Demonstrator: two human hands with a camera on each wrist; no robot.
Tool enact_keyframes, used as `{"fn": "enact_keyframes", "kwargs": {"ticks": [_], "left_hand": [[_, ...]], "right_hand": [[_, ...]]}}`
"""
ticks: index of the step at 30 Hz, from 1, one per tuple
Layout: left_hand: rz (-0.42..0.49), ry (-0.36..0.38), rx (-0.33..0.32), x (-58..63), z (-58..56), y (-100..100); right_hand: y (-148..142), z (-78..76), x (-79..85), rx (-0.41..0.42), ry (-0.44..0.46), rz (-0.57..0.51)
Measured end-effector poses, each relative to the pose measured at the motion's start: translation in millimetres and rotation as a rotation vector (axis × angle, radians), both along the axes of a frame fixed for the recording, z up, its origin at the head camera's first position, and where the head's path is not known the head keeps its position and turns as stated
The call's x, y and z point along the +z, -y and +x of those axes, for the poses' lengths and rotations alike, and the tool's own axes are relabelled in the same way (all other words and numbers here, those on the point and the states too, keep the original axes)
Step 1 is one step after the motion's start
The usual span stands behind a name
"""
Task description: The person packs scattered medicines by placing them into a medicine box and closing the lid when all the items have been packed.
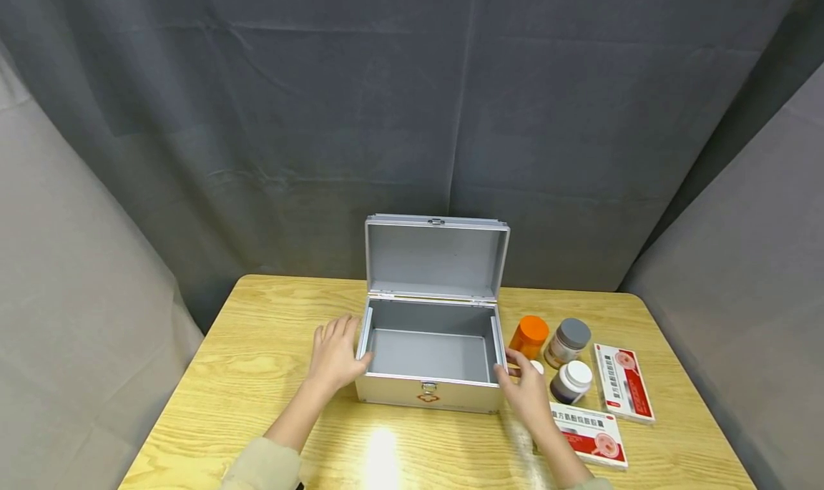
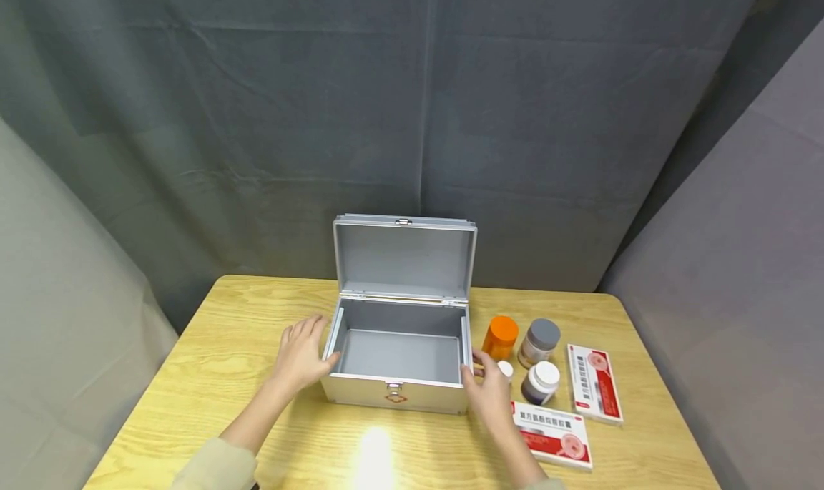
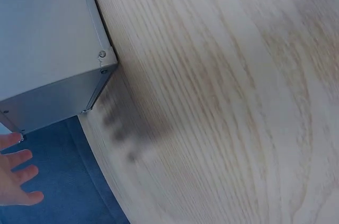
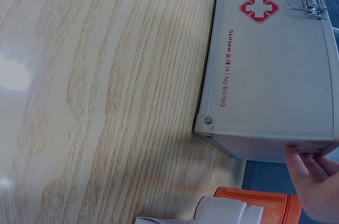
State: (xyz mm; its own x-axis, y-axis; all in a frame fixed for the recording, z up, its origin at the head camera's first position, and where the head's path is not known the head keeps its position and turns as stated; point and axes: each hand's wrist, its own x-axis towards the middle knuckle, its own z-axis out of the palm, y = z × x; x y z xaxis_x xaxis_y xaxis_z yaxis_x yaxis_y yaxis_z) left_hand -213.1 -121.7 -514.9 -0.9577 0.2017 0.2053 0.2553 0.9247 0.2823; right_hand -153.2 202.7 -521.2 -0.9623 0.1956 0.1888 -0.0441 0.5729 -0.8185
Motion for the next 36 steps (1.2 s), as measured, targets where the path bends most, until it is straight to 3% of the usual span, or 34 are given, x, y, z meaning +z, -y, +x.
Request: {"fn": "enact_keyframes", "kwargs": {"ticks": [12, 31, 36], "left_hand": [[-0.021, 0.134, -0.015, -3.0, 0.0, 0], [-0.04, 0.164, -0.024, -3.1, -1.1, -1], [-0.028, 0.156, -0.017, -4.4, -1.2, -2]], "right_hand": [[1, 1.1, 0.9, -0.014, 0.015, -0.005], [-2, 1.7, 4.2, 0.016, 0.064, 0.008], [-12, -2.3, 11.1, -0.003, 0.014, 0.018]]}}
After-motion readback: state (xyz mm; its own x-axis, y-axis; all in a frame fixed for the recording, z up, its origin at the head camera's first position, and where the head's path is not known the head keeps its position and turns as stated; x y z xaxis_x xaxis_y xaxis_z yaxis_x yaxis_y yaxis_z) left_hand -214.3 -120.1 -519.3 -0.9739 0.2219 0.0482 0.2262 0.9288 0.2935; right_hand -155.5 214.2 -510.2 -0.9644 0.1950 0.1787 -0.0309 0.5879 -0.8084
